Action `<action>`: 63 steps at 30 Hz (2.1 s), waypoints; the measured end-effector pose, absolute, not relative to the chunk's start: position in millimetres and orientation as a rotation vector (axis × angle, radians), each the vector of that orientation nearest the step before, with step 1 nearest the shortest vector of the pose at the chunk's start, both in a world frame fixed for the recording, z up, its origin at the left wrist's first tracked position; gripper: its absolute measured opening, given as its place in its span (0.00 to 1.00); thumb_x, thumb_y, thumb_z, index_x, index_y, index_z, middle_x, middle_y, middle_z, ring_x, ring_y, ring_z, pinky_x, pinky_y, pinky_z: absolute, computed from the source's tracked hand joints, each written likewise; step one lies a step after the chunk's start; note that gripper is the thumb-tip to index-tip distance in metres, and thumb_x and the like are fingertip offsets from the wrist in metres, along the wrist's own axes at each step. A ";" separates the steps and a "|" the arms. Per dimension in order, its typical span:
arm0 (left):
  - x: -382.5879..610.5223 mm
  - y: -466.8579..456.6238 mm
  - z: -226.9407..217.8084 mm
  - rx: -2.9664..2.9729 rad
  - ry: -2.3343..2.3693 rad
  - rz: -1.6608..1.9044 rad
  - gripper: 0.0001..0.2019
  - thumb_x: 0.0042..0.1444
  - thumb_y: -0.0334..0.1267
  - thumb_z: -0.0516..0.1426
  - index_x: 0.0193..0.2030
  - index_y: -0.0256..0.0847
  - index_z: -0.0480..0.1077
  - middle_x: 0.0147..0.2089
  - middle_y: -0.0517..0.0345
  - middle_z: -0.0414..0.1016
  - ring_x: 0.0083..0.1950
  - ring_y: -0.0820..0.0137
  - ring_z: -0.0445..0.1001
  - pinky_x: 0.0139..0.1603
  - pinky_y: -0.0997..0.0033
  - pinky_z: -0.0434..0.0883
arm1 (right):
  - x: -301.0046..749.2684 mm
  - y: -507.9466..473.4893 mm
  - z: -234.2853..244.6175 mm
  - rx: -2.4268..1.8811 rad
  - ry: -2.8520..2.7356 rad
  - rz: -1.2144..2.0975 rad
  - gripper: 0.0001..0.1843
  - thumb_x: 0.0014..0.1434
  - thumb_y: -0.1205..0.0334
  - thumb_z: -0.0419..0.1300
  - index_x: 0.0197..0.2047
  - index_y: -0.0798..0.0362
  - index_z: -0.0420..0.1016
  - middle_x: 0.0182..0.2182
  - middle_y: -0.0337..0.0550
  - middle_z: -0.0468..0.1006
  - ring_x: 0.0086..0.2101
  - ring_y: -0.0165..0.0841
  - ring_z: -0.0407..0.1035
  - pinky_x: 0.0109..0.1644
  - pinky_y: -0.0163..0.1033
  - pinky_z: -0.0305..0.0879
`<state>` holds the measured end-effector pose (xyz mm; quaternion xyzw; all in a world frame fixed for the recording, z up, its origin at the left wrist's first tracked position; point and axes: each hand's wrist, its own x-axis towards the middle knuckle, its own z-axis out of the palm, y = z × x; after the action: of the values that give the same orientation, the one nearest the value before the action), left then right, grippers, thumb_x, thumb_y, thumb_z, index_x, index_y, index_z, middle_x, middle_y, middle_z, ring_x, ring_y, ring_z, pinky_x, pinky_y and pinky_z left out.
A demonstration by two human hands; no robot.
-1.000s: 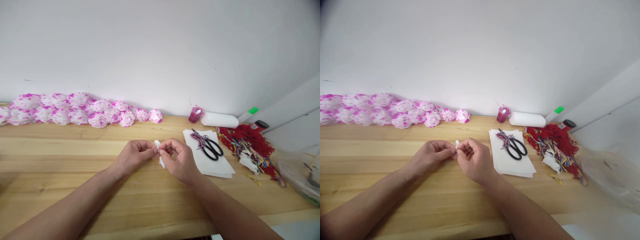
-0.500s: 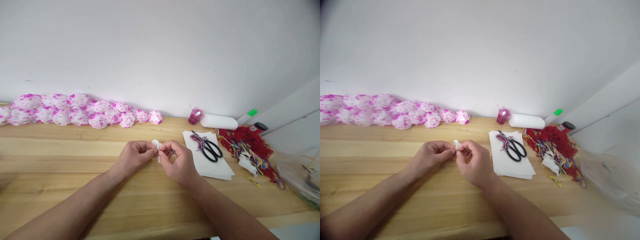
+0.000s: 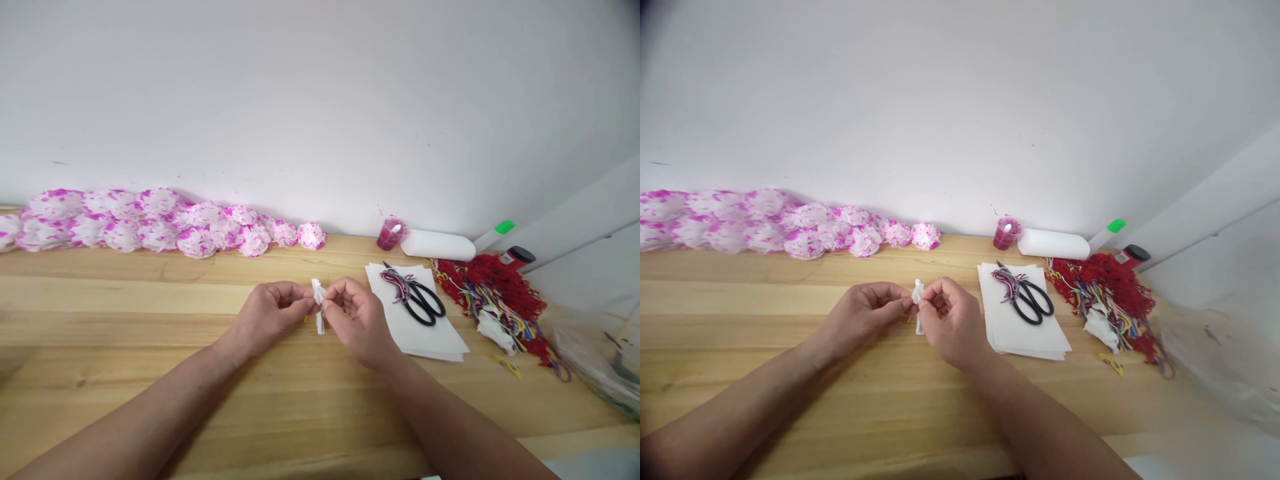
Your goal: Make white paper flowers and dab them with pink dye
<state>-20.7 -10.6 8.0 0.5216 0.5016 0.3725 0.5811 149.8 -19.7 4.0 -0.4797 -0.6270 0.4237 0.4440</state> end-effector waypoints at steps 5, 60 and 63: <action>-19.3 -11.6 11.6 1.200 1.141 0.905 0.13 0.50 0.48 0.64 0.33 0.39 0.76 0.34 0.55 0.81 0.34 0.68 0.76 0.36 0.73 0.69 | 151.9 -18.7 3.8 -1.142 -1.515 1.106 0.04 0.58 0.65 0.58 0.31 0.51 0.65 0.25 0.35 0.71 0.27 0.28 0.67 0.31 0.33 0.64; -22.6 -12.8 1.6 1.377 1.146 0.920 0.14 0.56 0.48 0.61 0.31 0.38 0.69 0.28 0.63 0.69 0.28 0.75 0.63 0.28 0.77 0.61 | 152.2 -20.1 4.4 -1.180 -1.519 1.191 0.10 0.64 0.58 0.56 0.32 0.52 0.68 0.23 0.35 0.70 0.25 0.27 0.65 0.28 0.32 0.61; -22.1 -12.8 5.0 1.335 1.143 0.920 0.15 0.54 0.48 0.62 0.30 0.37 0.69 0.27 0.63 0.68 0.27 0.76 0.62 0.27 0.77 0.60 | 150.9 -21.2 6.1 -1.181 -1.556 1.146 0.08 0.63 0.58 0.57 0.33 0.53 0.69 0.24 0.35 0.70 0.25 0.27 0.64 0.28 0.32 0.61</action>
<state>-22.1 -12.8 5.0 0.5634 0.4822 0.3881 0.5473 150.9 -21.2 6.1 -0.4721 -0.6222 0.4581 0.4245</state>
